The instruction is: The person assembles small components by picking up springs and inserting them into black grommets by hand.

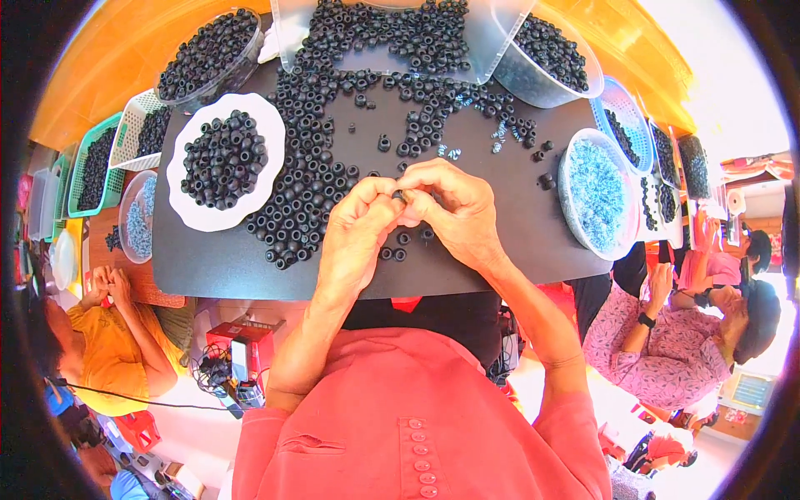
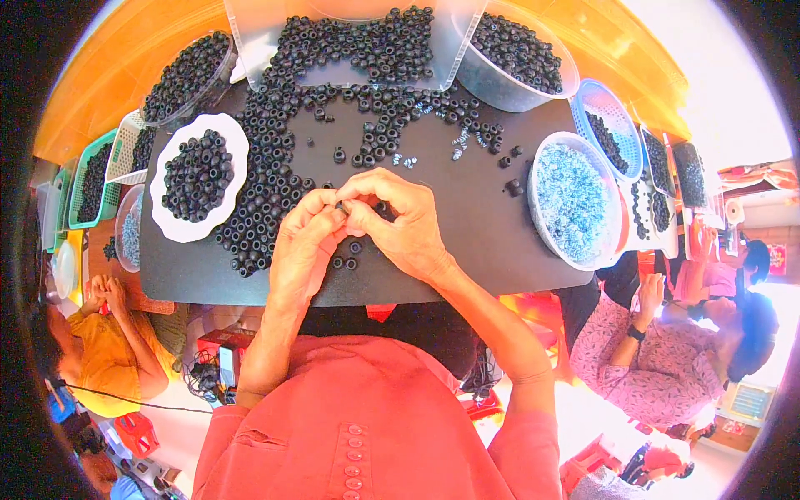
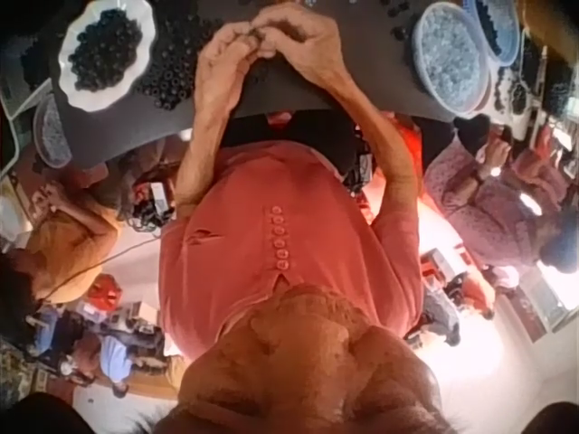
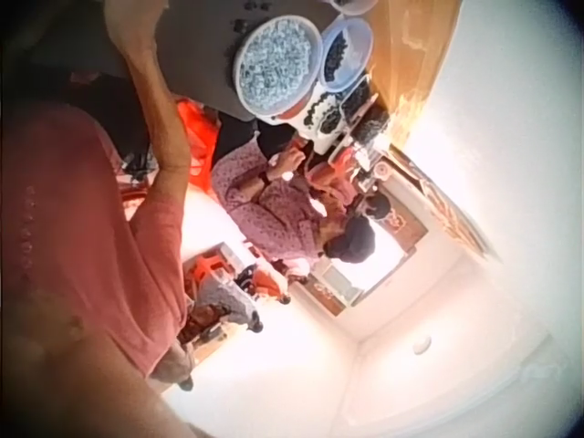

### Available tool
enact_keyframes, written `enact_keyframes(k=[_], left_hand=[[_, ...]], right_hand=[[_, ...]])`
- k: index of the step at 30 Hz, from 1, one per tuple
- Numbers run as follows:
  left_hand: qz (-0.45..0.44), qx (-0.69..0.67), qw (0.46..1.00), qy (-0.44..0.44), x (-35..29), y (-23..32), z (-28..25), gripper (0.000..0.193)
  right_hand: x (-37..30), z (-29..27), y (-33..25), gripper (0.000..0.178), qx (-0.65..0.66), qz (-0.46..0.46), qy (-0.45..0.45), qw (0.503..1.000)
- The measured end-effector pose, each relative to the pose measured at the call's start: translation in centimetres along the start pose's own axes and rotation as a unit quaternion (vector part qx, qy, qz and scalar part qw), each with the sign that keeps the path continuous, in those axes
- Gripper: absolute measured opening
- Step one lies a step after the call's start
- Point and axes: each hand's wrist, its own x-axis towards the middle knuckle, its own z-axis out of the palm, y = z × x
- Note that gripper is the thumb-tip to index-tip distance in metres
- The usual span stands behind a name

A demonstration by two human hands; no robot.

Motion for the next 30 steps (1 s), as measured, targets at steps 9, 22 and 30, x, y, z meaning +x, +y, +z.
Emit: enact_keyframes(k=[9, 22, 30], left_hand=[[0.023, -0.022, 0.999, -0.027, -0.8, 0.6, -0.5, 0.011], [0.012, -0.04, 0.998, -0.038, -0.7, 0.5, -1.0, 0.011], [0.009, -0.034, 0.999, -0.033, -0.7, 0.5, -1.0, 0.013]], right_hand=[[4.6, -0.8, 0.2, 0.012, -0.246, -0.04, 0.02, 0.968], [8.2, 0.2, 1.9, 0.018, -0.537, -0.159, -0.143, 0.816], [8.4, -0.5, 0.2, 0.013, -0.206, 0.088, -0.017, 0.974]])
